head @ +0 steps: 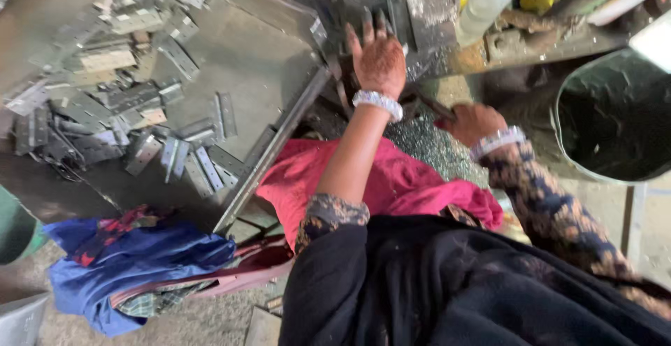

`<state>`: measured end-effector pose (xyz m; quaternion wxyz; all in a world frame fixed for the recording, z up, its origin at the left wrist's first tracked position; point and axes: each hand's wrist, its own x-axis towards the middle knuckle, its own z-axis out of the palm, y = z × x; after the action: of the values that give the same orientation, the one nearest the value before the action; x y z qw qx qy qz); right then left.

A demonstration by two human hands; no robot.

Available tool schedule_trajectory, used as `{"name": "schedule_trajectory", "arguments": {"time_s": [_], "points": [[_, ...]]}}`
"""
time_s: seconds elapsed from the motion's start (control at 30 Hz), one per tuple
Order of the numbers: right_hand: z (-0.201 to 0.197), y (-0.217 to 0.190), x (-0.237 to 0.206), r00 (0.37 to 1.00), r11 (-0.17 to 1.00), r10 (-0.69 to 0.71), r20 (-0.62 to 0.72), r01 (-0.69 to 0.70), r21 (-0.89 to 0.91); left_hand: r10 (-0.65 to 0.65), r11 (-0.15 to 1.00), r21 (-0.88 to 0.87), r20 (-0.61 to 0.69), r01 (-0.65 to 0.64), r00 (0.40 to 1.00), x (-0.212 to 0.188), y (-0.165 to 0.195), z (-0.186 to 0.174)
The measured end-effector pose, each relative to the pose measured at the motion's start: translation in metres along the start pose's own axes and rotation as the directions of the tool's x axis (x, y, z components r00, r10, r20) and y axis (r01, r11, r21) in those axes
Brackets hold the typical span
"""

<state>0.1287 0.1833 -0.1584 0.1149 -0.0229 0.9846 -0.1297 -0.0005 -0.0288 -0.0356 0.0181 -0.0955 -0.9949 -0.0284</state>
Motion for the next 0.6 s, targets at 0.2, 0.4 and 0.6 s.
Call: {"name": "schedule_trajectory", "arguments": {"time_s": [0.2,0.4,0.6], "points": [[0.002,-0.013,-0.012,0.991,0.969,0.131,-0.018,-0.124,0.212,0.017,0.999,0.032,-0.156,-0.012,0.988,-0.009,0.002,0.003],[-0.008,-0.010,0.000,0.986,0.994,0.105,0.132,-0.107,0.010,-0.024,0.998,0.050,0.015,0.023,1.000,0.006,0.002,0.000],[-0.001,-0.014,-0.008,0.993,0.981,0.119,0.022,-0.121,0.154,0.016,1.000,-0.023,-0.149,-0.020,0.989,0.009,-0.001,0.008]]}}
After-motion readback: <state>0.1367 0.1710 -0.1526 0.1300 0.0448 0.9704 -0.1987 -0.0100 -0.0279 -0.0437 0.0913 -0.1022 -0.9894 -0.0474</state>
